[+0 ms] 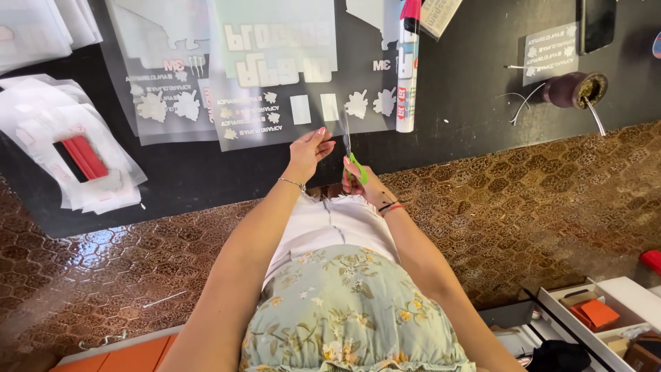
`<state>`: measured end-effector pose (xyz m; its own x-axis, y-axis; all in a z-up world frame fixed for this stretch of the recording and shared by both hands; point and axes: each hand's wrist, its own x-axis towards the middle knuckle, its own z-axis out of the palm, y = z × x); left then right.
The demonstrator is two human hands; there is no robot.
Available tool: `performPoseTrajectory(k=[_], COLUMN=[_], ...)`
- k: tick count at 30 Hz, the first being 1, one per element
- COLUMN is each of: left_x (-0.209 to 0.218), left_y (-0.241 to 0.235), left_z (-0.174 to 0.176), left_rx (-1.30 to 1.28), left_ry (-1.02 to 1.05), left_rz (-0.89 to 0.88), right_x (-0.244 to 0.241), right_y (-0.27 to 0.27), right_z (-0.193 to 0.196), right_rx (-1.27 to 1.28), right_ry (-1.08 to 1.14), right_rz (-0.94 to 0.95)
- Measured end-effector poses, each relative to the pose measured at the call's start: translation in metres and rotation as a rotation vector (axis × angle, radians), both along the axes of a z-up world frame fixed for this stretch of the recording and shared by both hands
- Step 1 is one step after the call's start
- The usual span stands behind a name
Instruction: Cutting printed vinyl sheets into individual decals using scissors on a production table.
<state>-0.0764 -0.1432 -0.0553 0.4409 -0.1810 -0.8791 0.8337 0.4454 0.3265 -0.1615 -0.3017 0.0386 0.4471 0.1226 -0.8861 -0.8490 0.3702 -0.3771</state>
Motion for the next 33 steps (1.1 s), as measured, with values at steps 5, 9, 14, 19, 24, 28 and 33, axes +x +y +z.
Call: performPoseTrajectory(k=[5, 9, 14, 19, 24, 28, 33], left_x=[0.001, 0.002, 0.004, 0.005, 0.001, 0.004, 0.009], left_y=[0.003, 0.004, 0.01, 0.022, 0.028, 0.034, 0.038], left_z=[0.006, 0.003, -0.003, 0.012, 0.01, 0.015, 0.021], left_rx=[0.032, 0.032, 0.039, 0.039, -0.029, -0.028, -0.098], left_ry=[-0.013, -0.005, 0.002, 0.001, 0.053, 0.071, 0.114], left_rz=[-0.033, -0.052, -0.081, -0.128, -0.102, -0.112, -0.12], right_x=[0.0, 0.001, 0.018, 0.05, 0.079, 0.106, 0.152], right_y=[0.006, 0.024, 0.028, 0.022, 0.01, -0.005, -0.021], right_z=[0.001, -0.002, 0.008, 0.008, -0.004, -0.009, 0.002], right_rx=[-0.045, -0.098, -0.059, -0.032, -0.01, -0.029, -0.108], right_ry=[0.002, 0.017, -0.023, -0.097, -0.178, -0.187, -0.226], right_rz=[-0.033, -0.096, -0.11, -0.066, -0.014, 0.057, 0.115])
